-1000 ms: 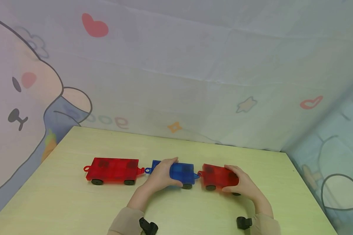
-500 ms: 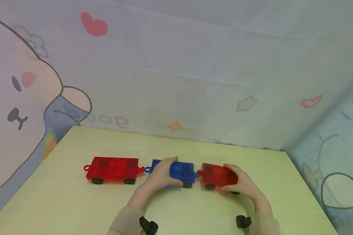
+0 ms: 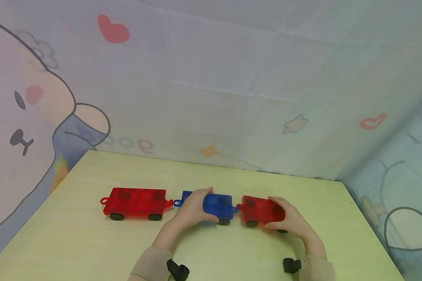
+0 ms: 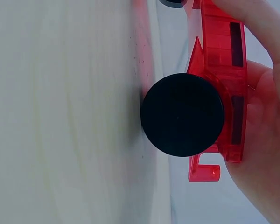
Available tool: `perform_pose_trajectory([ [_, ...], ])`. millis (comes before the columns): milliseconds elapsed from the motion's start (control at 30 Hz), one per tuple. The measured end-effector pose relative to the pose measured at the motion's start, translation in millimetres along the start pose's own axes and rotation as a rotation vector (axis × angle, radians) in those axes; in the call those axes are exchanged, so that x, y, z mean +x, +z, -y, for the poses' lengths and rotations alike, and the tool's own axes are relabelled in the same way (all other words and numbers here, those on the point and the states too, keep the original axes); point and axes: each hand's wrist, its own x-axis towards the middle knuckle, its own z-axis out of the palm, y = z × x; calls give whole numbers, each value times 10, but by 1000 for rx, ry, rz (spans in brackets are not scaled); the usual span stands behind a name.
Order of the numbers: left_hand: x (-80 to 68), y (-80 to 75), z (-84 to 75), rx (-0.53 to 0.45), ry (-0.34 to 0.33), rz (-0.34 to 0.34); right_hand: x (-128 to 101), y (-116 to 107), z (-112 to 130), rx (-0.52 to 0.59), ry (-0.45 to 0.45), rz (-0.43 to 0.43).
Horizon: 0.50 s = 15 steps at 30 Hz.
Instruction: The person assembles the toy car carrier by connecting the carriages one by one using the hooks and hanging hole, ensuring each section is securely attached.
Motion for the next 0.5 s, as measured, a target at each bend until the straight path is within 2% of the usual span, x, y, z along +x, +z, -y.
perform_pose_trajectory([
  [500,2,1,-6,4,-6,-1,9,-5,10,-14,21,19],
])
